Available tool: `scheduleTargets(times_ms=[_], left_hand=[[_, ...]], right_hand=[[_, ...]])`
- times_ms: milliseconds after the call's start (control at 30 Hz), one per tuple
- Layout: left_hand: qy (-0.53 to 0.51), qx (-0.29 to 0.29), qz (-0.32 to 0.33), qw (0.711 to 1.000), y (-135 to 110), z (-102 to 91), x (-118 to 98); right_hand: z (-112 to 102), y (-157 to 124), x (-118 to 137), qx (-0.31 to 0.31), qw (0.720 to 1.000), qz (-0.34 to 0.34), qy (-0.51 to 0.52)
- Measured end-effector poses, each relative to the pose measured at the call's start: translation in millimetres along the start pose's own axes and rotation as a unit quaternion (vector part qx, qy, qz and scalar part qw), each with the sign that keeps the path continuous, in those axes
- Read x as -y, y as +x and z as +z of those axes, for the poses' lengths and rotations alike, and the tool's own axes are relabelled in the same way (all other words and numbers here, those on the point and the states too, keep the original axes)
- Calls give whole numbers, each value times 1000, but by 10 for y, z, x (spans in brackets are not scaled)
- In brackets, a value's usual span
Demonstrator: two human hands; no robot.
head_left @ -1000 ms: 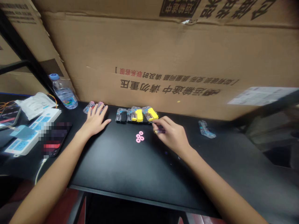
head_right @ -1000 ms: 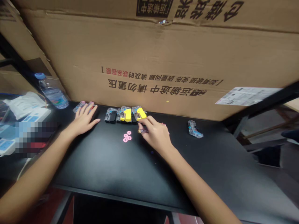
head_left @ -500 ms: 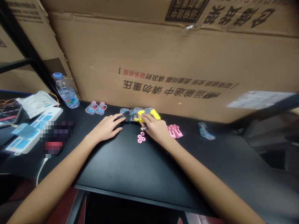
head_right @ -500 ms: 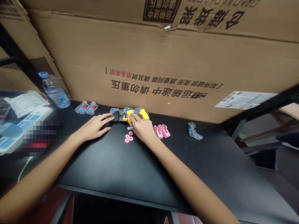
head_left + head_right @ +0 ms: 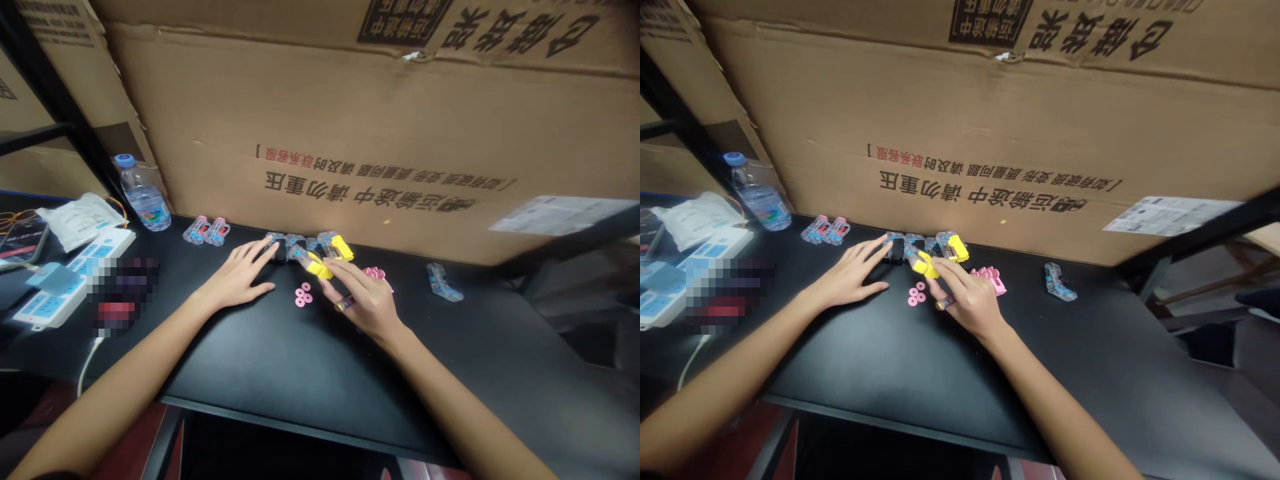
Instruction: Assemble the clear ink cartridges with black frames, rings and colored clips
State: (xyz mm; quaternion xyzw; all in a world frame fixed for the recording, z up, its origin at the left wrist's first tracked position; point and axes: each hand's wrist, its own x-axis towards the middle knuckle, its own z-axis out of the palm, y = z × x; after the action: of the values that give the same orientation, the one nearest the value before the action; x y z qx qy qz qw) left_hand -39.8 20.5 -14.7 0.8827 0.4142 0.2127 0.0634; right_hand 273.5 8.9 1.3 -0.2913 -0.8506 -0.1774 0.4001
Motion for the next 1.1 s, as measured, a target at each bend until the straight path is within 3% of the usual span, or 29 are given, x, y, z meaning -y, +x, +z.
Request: scheduleTargets(times_ms=[167,300,500,700,933,1100], left_hand=[[-88,-55,118,988,65,-100,-365],[-170,-96,147,970,91,-64,-557],[-289,-152,16,945,43,-80,-399],[-356,-237,-103,898,31,-59,-194],[-359,-243,-121,893,37,-27,-224],[-356,-227,-113,899,27,-15,-241]], right_hand=[[-129,-54,175,10,994,10,112],[-108,-50,266,36,980,16,194],[-86,-112,138,78,955,113,264],[-97,-175,154,219,938,139,230],[-86,-207,272,331,932,87,117],[-65,-207,210,340,932,99,77]])
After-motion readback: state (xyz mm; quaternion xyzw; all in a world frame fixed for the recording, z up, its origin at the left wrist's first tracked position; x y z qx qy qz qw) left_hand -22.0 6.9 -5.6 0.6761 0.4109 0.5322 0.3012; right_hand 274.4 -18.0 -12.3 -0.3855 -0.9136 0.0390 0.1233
